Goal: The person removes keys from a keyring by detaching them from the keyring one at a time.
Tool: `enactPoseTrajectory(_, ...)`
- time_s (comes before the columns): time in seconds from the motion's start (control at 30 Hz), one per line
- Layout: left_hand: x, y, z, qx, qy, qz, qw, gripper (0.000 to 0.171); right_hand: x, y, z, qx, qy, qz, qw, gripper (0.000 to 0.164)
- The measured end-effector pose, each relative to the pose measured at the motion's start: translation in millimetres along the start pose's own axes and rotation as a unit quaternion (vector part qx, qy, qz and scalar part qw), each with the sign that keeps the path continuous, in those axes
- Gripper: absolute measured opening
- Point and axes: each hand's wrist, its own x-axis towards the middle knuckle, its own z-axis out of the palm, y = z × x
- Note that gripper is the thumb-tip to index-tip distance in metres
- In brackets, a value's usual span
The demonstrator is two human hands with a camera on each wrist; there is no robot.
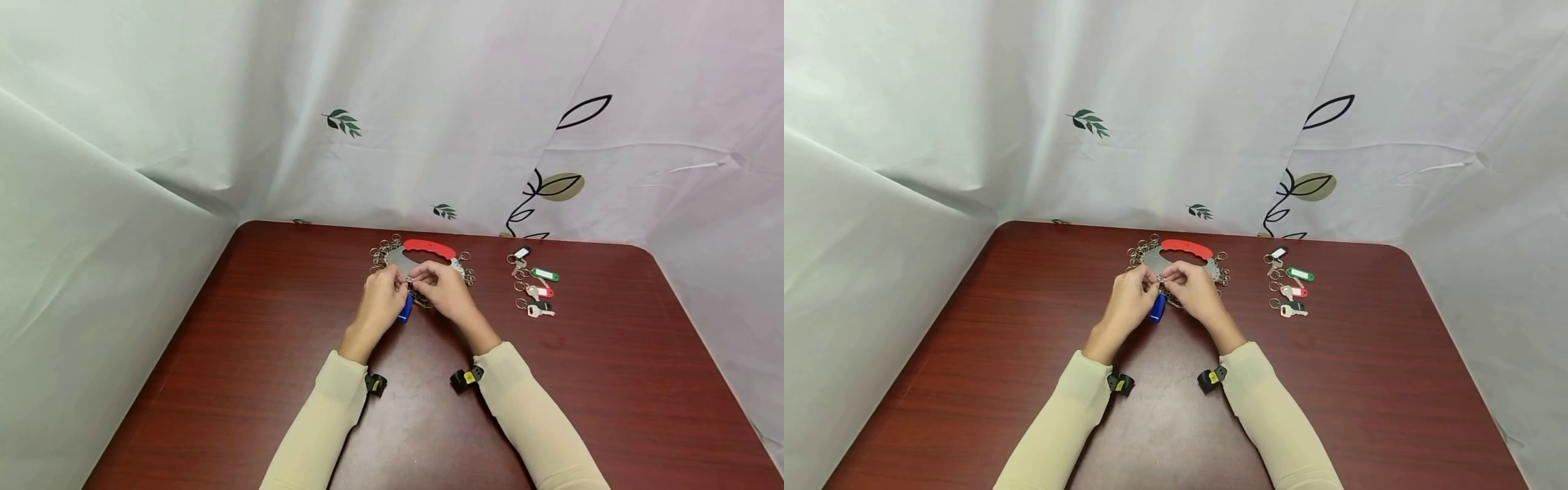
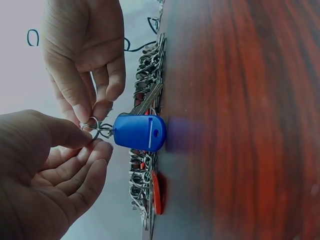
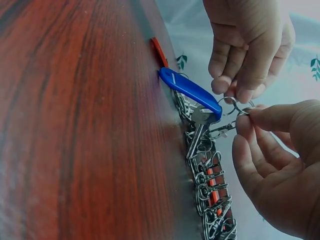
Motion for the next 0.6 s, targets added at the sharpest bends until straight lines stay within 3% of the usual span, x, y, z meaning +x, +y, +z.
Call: enactPoseTrajectory(0.6,-1.0,-0.7,1.6,-0.009,-0.015,0.004,0.9998,0.009,-0.9,0.5,-0.6,-0.008,0.008,-0.016,1.000,0.010)
